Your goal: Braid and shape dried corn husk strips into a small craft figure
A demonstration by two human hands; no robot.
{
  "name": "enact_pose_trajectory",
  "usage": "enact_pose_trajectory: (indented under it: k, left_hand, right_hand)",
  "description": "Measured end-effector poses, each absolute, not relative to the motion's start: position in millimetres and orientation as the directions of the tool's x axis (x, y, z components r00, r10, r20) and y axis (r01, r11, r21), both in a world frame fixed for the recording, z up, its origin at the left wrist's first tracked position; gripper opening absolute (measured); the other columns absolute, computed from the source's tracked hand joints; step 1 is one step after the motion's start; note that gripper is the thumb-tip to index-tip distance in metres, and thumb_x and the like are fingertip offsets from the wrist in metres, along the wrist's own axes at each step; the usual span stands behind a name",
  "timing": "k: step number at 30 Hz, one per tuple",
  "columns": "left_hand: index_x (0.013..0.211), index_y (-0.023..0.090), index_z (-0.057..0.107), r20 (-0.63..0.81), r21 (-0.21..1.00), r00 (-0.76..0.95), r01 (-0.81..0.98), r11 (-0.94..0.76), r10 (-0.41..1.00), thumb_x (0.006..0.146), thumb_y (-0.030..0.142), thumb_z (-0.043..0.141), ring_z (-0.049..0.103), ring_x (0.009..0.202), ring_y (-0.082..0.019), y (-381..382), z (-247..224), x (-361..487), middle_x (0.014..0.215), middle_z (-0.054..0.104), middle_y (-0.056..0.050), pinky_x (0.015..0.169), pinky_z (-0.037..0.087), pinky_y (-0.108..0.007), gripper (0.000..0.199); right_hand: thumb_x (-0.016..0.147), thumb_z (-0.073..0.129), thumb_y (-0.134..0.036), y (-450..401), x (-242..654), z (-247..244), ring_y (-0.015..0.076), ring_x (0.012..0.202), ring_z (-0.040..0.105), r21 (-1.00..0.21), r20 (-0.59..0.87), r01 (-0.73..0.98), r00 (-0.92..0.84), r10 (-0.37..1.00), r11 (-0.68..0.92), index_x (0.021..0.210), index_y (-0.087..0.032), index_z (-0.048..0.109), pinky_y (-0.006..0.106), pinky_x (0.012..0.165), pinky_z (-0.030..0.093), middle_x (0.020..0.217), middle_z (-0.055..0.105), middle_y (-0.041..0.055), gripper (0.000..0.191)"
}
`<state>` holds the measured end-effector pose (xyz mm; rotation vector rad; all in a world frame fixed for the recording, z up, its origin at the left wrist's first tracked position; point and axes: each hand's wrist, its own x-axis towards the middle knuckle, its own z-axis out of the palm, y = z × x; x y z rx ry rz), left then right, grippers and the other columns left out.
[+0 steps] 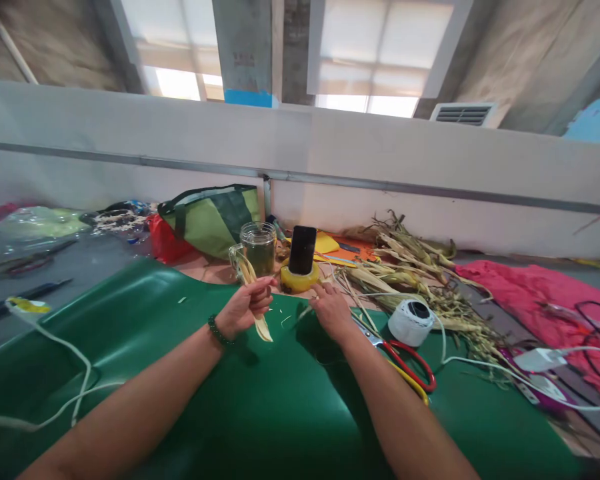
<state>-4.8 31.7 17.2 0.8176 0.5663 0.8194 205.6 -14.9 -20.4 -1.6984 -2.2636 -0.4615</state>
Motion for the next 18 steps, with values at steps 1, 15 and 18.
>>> enact_pose_trajectory:
  k: [1, 15, 18]
  left_hand:
    - [0.072, 0.011, 0.059, -0.121, 0.819, 0.564, -0.409, 0.404, 0.817, 0.070, 0.027, 0.070, 0.013, 0.035, -0.001, 33, 16, -4, 0.040, 0.017, 0.013, 0.036, 0.007, -0.015, 0.019]
    - [0.057, 0.014, 0.054, -0.277, 0.925, 0.679, -0.004, 0.381, 0.680, 0.045, 0.035, 0.086, 0.024, 0.037, -0.001, 12, -1, 13, 0.041, 0.035, 0.009, 0.041, 0.009, -0.022, 0.041]
    - [0.057, 0.014, 0.054, -0.253, 0.937, 0.699, 0.006, 0.349, 0.668, 0.045, 0.035, 0.085, 0.029, 0.039, -0.003, 12, 0, 10, 0.042, 0.038, 0.007, 0.043, 0.013, -0.023, 0.039]
  right_hand:
    - [0.085, 0.048, -0.011, -16, 205, -18, 0.0253, 0.101, 0.055, 0.016, 0.491, 0.959, -0.255, 0.833, 0.284, 0.092, -0.023, 0.075, 0.040, 0.088, 0.045, 0.114, 0.066, 0.0113, 0.031]
    - [0.060, 0.070, -0.057, -29, 170, -7, 0.0115, 0.043, 0.044, -0.958, 0.259, 0.202, 0.302, 0.918, 0.204, 0.049, -0.019, 0.056, 0.026, 0.045, 0.039, 0.044, 0.050, -0.0018, 0.042]
    - [0.063, 0.071, -0.053, -29, 176, -5, 0.0107, 0.044, 0.045, -0.954, 0.283, 0.198, 0.356, 0.891, 0.224, 0.049, -0.019, 0.055, 0.025, 0.046, 0.037, 0.045, 0.050, -0.0025, 0.041]
